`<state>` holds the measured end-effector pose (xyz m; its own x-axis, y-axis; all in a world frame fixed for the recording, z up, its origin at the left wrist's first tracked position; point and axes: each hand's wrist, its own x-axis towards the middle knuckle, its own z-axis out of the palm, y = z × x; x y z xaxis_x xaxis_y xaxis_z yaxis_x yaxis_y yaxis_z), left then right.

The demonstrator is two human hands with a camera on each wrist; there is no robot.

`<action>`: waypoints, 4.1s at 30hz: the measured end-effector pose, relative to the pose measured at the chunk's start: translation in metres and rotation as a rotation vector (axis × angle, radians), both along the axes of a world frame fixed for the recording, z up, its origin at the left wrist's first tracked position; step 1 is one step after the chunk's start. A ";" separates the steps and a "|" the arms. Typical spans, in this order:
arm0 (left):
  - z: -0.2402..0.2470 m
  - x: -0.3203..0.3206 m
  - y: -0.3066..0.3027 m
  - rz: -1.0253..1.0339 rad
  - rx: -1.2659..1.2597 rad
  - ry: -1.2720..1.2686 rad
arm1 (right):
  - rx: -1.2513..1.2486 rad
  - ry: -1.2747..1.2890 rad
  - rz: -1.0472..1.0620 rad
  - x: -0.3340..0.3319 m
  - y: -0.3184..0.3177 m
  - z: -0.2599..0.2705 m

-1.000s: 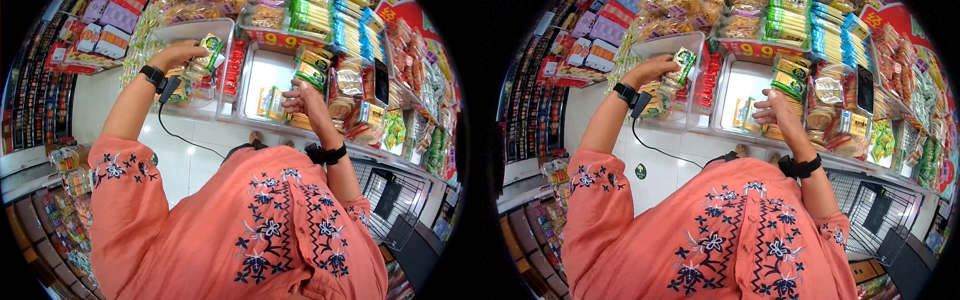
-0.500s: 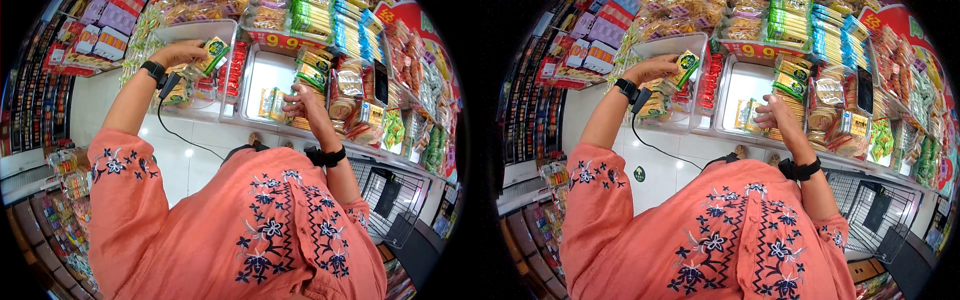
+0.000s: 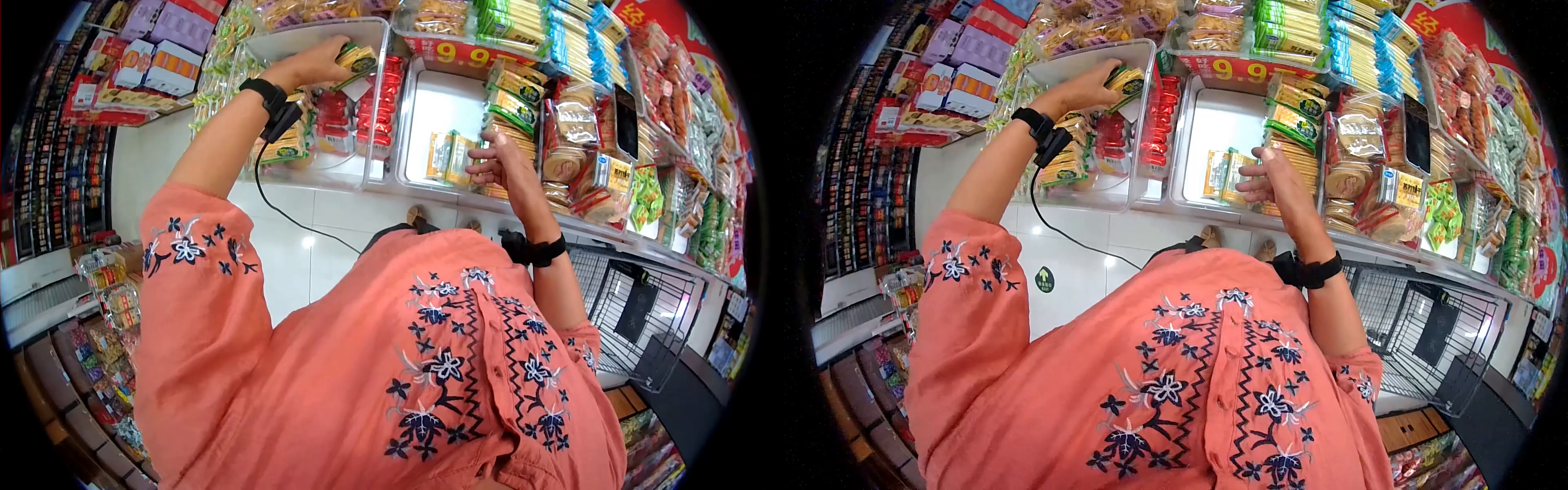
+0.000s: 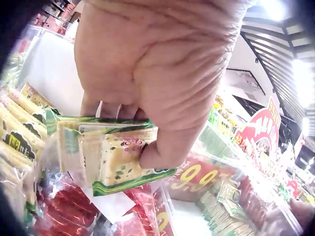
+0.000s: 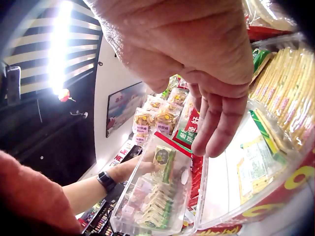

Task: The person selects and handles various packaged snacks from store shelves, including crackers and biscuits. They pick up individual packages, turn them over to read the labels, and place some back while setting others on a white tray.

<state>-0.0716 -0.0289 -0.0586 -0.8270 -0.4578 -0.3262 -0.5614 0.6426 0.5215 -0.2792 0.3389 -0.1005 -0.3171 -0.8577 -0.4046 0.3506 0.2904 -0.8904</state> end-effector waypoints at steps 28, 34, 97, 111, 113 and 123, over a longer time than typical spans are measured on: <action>-0.036 0.009 -0.002 -0.247 -0.756 0.100 | 0.024 0.015 0.012 0.018 -0.006 -0.015; -0.018 0.014 0.004 -0.206 -0.782 0.018 | 0.040 -0.003 -0.017 0.014 -0.002 -0.021; -0.125 -0.087 0.271 0.582 0.155 -0.045 | 0.121 0.025 0.228 -0.054 0.024 -0.040; -0.029 -0.072 0.267 0.689 0.404 0.462 | 0.004 0.045 0.195 -0.040 -0.015 0.012; -0.012 -0.071 0.270 0.668 0.436 0.505 | 0.028 0.053 0.250 -0.039 -0.024 0.021; 0.035 -0.034 0.270 0.448 0.445 0.579 | -0.126 -0.426 0.262 -0.023 -0.043 0.021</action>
<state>-0.1059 0.2413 -0.0234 -0.6905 -0.7107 -0.1347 -0.2805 0.0914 0.9555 -0.3025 0.2962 -0.0793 0.0856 -0.9369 -0.3390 0.6193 0.3165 -0.7185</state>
